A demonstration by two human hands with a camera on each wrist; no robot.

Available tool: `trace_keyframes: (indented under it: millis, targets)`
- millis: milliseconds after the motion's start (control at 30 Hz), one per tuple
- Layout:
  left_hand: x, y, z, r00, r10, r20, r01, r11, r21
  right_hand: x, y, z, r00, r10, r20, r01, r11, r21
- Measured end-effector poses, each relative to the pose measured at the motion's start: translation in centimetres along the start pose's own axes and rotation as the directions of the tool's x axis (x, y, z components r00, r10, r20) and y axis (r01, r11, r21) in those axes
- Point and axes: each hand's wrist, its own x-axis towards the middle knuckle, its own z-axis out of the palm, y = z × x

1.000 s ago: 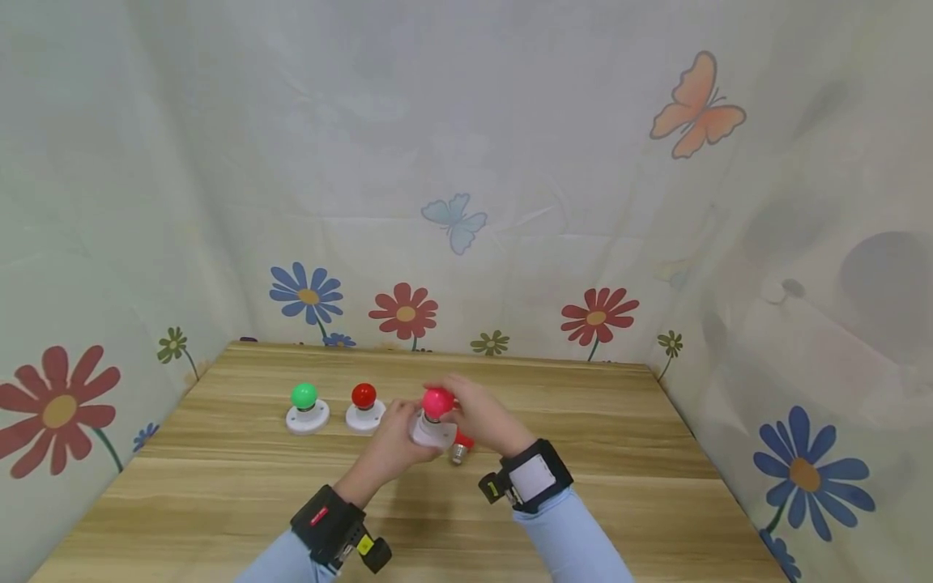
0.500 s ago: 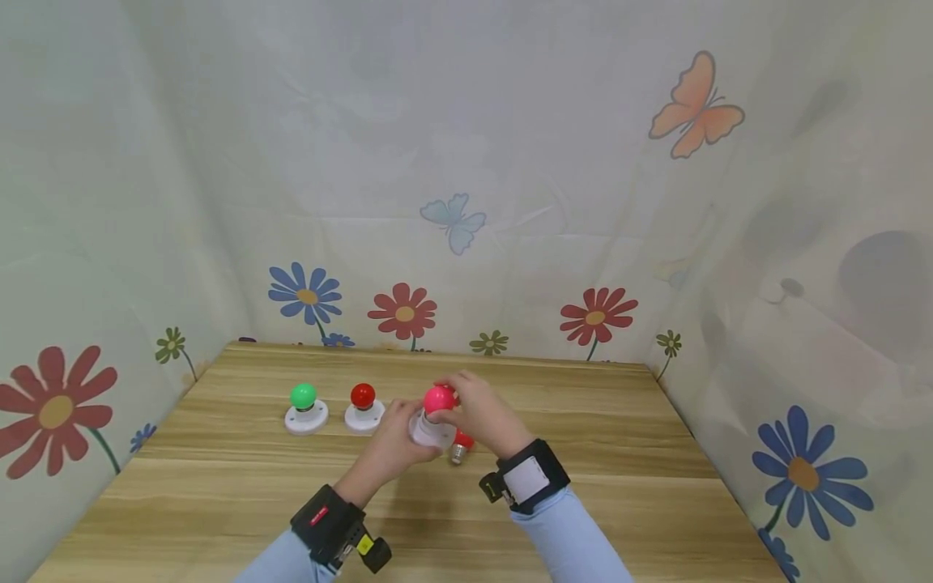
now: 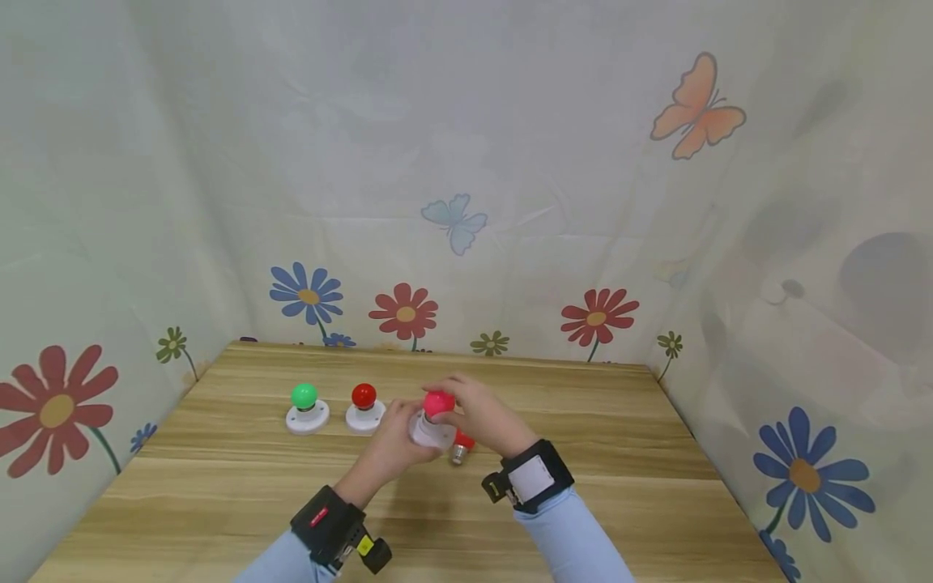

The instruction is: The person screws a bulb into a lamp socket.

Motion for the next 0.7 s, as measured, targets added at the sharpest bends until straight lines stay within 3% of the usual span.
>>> trace_keyframes:
  millis: [333, 500, 700]
  targets:
    - [-0.17, 0.10, 0.04, 1.000, -0.007, -0.007, 0.007, 1.000, -0.004, 0.19, -0.27, 0.76, 0.991, 0.118, -0.065, -0.121, 0.991, -0.048]
    - [-0.23, 0.07, 0.02, 1.000, -0.004, -0.015, 0.004, 1.000, 0.005, -0.06, 0.10, 0.33, 1.000, 0.027, -0.008, -0.027, 0.999, 0.017]
    - [-0.22, 0.12, -0.05, 1.000, 0.015, -0.020, -0.015, 1.000, 0.000, -0.13, 0.51, -0.22, 0.995, -0.077, 0.060, 0.071, 0.994, 0.086]
